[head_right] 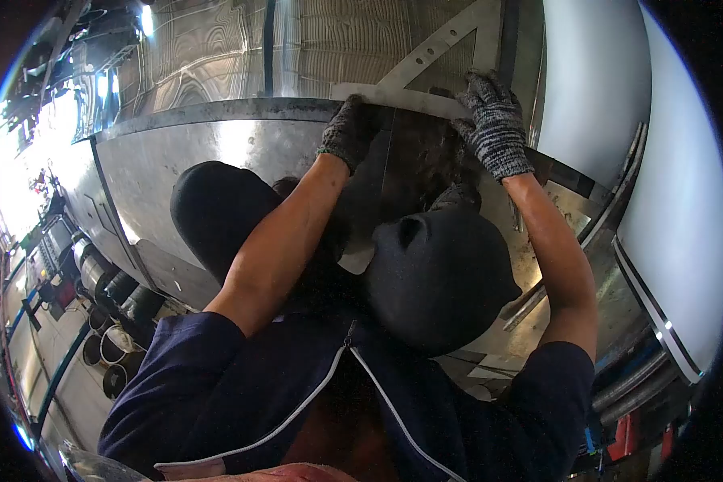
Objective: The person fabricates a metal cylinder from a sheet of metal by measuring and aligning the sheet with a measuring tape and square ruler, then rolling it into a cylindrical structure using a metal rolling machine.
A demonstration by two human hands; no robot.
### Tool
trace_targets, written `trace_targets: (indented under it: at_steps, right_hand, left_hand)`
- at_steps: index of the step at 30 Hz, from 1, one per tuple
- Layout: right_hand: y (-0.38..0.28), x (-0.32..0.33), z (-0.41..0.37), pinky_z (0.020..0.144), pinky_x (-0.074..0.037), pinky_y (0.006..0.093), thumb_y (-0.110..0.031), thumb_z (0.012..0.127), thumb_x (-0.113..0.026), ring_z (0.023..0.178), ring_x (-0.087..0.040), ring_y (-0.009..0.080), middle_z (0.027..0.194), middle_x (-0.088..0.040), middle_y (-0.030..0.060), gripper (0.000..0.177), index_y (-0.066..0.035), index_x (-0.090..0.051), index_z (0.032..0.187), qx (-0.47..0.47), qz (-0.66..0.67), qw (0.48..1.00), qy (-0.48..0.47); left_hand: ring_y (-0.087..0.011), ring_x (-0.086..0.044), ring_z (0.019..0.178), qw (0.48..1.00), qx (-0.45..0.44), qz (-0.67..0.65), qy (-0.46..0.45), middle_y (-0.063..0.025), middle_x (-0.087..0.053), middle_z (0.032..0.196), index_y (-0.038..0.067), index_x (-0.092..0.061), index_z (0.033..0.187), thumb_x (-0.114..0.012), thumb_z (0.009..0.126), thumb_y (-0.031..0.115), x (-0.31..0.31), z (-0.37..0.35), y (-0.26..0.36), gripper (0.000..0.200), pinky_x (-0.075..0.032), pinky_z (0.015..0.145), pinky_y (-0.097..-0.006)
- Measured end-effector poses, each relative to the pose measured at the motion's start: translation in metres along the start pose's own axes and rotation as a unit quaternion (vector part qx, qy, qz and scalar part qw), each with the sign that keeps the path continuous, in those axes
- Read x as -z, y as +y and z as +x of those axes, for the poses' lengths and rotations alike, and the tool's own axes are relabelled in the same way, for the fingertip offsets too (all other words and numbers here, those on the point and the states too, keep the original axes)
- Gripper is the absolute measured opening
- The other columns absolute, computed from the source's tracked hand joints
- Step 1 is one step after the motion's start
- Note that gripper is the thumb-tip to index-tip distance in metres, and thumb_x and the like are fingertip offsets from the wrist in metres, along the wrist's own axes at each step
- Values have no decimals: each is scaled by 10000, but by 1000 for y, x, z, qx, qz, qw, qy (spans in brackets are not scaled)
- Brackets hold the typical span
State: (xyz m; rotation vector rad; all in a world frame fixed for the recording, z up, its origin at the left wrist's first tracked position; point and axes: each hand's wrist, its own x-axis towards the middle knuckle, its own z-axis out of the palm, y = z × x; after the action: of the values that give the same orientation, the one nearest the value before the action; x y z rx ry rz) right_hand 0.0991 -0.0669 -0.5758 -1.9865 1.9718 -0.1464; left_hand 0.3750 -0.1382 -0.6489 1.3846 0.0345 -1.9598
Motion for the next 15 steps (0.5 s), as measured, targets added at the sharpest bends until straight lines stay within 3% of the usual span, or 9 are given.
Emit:
trace_targets:
  at_steps: [6, 8, 15]
  right_hand:
    - [0, -1, 0, 1167, -296, 492, -323, 784, -764, 1410, -363, 305, 1492, -452, 76, 499, -143, -675, 1241, 14, 7, 999, 31]
    - [-5, 5, -1, 1178, -307, 429, -259, 777, -776, 1404, -379, 298, 1501, -453, 65, 504, -112, -658, 1244, -12, 6, 1000, 6]
    - [-2, 1, 0, 1182, -297, 430, -265, 768, -782, 1413, -364, 294, 1502, -455, 55, 502, -116, -667, 1233, -12, 10, 1000, 7]
  left_hand:
    - [-259, -638, 924, 997, -4, 28, 66, -85, -643, 1026, 86, -604, 1091, -626, 975, 231, -2, 6, 1, 186, -575, 808, -417]
    - [-256, -645, 874, 998, 0, 30, 61, -87, -645, 1011, 83, -600, 1097, -621, 980, 233, -2, 4, 3, 191, -587, 762, -413]
    - [-259, -659, 843, 1000, 19, 6, 22, -82, -659, 949, 61, -622, 1076, -640, 970, 233, 28, 39, -7, 202, -591, 774, -410]
